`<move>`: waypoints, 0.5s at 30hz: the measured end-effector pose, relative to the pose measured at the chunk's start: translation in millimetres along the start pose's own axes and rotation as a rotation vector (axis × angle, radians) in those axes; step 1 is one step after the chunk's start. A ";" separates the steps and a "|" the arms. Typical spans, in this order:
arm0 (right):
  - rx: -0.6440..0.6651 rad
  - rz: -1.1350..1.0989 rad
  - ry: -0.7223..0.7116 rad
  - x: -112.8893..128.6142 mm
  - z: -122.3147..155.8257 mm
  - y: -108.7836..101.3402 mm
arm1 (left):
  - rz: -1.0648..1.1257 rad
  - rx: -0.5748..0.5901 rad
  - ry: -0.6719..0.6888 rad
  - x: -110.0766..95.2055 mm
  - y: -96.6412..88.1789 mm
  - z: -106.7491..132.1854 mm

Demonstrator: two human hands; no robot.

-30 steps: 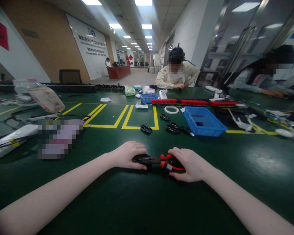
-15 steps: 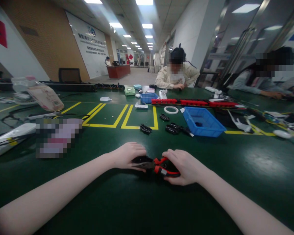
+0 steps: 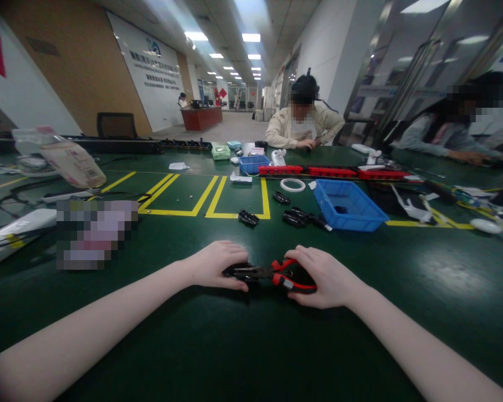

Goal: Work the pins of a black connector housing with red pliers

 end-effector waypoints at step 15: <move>0.065 0.028 -0.009 4.9 -2.1 5.0 | -0.014 0.005 -0.003 -0.6 0.0 0.2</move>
Point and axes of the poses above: each hand's wrist, its own z-axis away from the middle knuckle, its own y-axis out of the palm, x = y × z, the point moved 10 cm from there along -z, towards the middle knuckle, and after that the axes turned 14 degrees about y, right-handed, at the moved point
